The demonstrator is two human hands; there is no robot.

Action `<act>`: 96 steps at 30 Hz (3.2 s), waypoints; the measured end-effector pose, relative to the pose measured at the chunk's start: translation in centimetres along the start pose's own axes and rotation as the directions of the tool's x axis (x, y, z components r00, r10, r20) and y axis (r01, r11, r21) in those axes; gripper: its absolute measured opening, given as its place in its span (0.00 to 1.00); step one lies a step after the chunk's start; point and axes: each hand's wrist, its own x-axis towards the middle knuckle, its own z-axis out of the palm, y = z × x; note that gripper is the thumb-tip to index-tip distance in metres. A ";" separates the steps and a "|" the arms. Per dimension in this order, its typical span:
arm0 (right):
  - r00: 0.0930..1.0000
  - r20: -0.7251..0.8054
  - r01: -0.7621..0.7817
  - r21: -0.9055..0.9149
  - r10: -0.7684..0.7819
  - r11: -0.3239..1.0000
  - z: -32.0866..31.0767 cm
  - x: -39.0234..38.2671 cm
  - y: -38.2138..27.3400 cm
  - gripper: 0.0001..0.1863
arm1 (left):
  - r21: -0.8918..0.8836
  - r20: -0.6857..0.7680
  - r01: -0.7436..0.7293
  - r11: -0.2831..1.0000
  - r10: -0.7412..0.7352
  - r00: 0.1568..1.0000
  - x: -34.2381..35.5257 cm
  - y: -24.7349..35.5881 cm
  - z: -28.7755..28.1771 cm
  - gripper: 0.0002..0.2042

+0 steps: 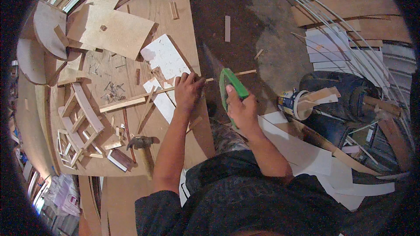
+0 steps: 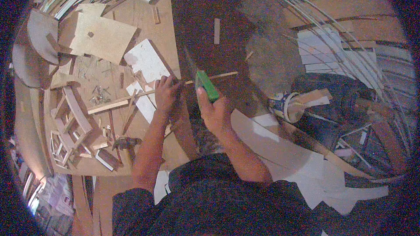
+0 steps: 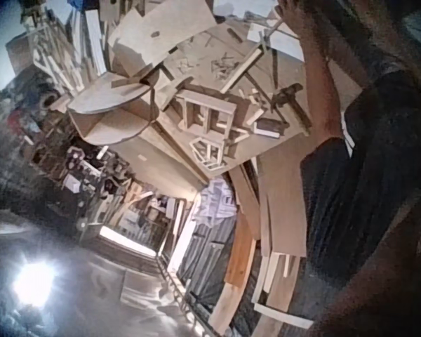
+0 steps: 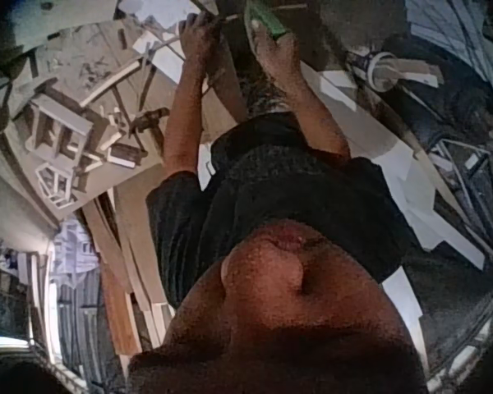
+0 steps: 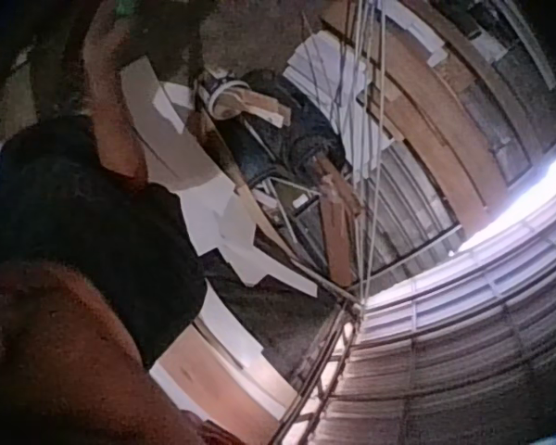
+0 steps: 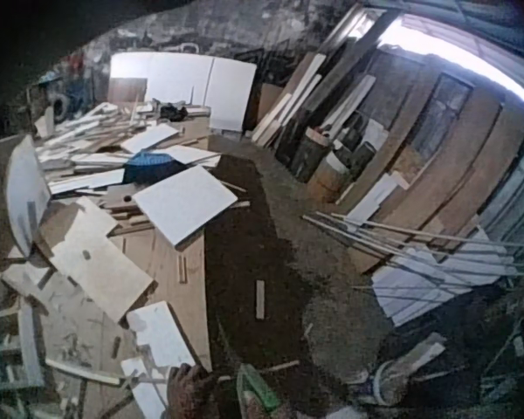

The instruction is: The person saws a small piece of wood, uses sandpaper on a wood joint, and hammers a nail into a wooden model structure on a workbench.

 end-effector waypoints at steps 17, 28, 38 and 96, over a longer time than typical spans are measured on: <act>0.995 -0.032 0.091 -0.012 -0.092 0.996 1.7 1.9 2.8 0.15 | -0.027 -0.009 0.040 0.999 -0.041 0.999 -0.1 0.2 0.6 0.13; 1.000 -0.009 0.004 -0.014 -0.005 1.000 -2.5 -4.9 3.2 0.11 | 0.056 -0.060 0.057 0.997 -0.054 0.997 0.5 -0.2 0.9 0.07; 1.000 0.018 -0.028 0.206 0.024 0.978 -3.0 -3.7 2.8 0.09 | -0.011 -0.070 0.022 1.000 -0.022 0.997 0.6 0.2 0.2 0.07; 0.959 -0.085 0.275 0.068 -0.269 0.959 0.3 -1.7 11.3 0.09 | 0.060 -0.011 0.020 0.998 -0.019 1.000 0.8 0.1 1.1 0.12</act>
